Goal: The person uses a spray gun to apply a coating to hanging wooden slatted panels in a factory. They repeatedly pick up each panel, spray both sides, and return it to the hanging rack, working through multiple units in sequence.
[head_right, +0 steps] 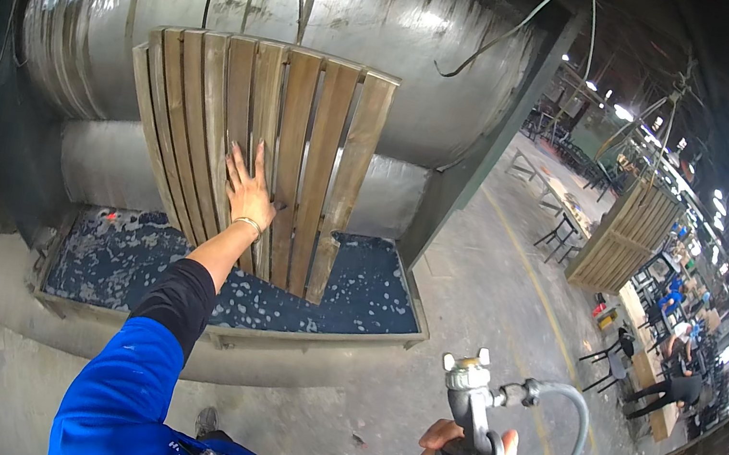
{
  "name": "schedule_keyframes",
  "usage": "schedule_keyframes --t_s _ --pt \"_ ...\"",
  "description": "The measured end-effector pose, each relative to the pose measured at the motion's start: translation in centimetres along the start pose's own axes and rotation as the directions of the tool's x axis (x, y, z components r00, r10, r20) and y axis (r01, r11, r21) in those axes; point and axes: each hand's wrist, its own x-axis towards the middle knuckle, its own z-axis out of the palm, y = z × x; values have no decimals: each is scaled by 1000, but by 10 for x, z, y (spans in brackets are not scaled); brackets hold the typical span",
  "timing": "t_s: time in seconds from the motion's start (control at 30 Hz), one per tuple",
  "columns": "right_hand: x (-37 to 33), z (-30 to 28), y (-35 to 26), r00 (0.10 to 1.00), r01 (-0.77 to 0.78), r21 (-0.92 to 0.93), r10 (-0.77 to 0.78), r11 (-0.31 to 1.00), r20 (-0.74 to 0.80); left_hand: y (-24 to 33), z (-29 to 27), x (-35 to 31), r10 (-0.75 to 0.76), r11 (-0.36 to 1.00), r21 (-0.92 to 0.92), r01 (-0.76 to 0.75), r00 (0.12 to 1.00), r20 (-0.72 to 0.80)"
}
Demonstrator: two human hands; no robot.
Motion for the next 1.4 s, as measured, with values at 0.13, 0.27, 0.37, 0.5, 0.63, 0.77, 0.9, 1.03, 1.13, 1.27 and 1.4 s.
schedule_keyframes --t_s 0.13,0.27,0.37,0.5,0.63,0.77,0.9,1.03,1.13,1.27,1.4 --pt "-10 32 7 997 -14 -12 15 1000 76 -10 19 26 38 999 10 -38 999 -14" --pt "-32 64 39 968 -124 -151 153 981 200 -23 37 51 88 995 54 -84 993 -78" --pt "-56 78 72 933 -260 -242 307 935 187 -34 45 60 155 985 95 -145 982 -109" --pt "-89 91 122 847 -451 -263 502 853 174 -50 48 72 211 977 -3 -212 974 -77" --pt "-116 101 165 775 -520 -366 606 772 176 -57 50 77 222 973 -44 -228 968 -114" --pt "-127 98 176 720 -579 -411 678 704 148 -57 52 83 205 978 49 -200 970 -132" --pt "-126 83 170 698 -582 -406 689 704 194 -52 51 81 156 985 91 -147 983 -100" --pt "-113 71 152 687 -573 -450 701 685 193 -44 41 76 101 984 156 -85 991 -93" --pt "-85 59 120 681 -634 -348 712 690 171 -47 27 68 103 977 196 -80 988 -113" --pt "-42 56 70 861 -413 -191 450 891 237 -96 -3 49 -204 977 -135 165 907 -368" --pt "-11 63 32 958 -254 1 251 967 140 -161 -30 25 -291 955 -18 295 927 -235"
